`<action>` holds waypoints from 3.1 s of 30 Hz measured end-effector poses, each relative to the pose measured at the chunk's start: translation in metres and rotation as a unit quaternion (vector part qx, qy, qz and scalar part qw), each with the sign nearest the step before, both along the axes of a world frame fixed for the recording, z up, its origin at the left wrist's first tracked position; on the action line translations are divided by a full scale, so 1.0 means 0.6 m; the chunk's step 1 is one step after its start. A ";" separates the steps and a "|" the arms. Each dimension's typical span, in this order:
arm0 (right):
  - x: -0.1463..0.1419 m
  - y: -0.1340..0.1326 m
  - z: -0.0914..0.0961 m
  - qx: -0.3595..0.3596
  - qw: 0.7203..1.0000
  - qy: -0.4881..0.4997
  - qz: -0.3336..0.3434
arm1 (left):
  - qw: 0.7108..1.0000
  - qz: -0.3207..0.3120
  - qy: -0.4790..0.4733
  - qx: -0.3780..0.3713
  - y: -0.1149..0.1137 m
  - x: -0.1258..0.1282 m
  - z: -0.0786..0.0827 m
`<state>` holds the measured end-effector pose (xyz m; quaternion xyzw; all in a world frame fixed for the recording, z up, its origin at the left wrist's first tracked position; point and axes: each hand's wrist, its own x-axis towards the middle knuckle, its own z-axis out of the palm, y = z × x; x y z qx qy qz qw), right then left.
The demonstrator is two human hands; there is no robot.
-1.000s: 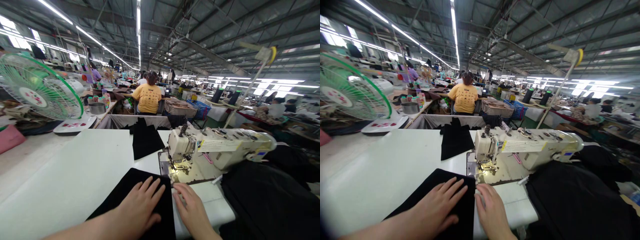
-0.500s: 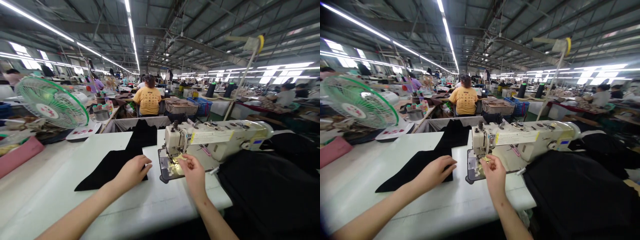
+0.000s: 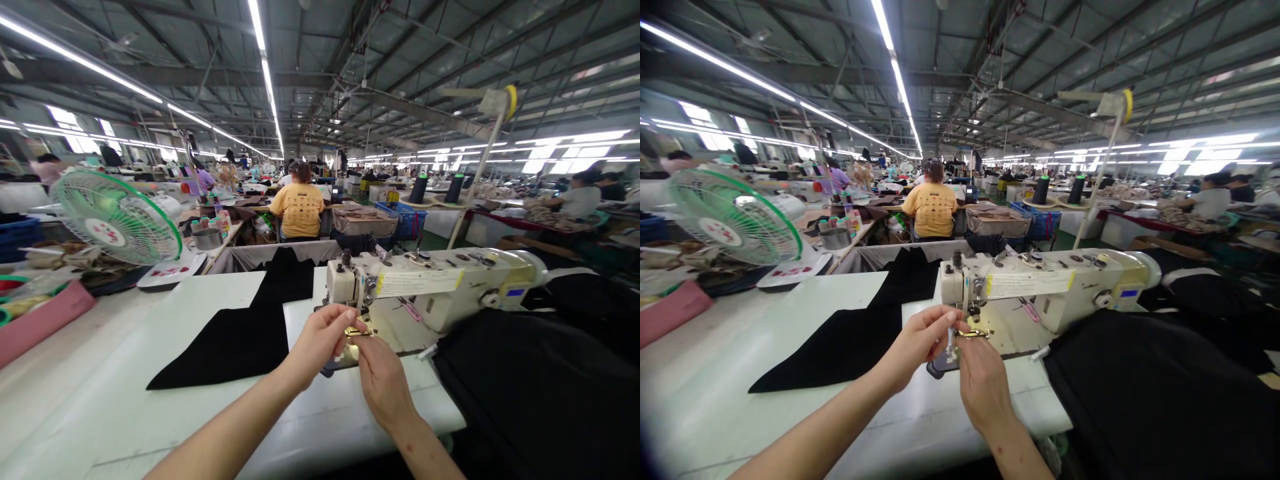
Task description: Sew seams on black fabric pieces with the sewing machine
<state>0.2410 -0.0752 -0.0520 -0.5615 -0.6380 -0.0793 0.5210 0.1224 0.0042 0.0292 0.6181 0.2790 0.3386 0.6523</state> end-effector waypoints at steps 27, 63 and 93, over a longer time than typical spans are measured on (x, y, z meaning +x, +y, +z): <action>-0.008 -0.093 -0.066 -0.136 0.988 -0.070 0.027 | 0.995 0.064 -0.063 -0.033 0.000 0.036 -0.068; 0.036 0.112 -0.069 0.003 0.973 -0.114 -0.199 | 0.968 0.133 -0.001 -0.212 0.053 0.069 -0.177; 0.021 -0.183 0.039 -0.371 0.902 0.149 0.162 | 0.862 -0.222 0.119 0.440 -0.058 -0.094 -0.058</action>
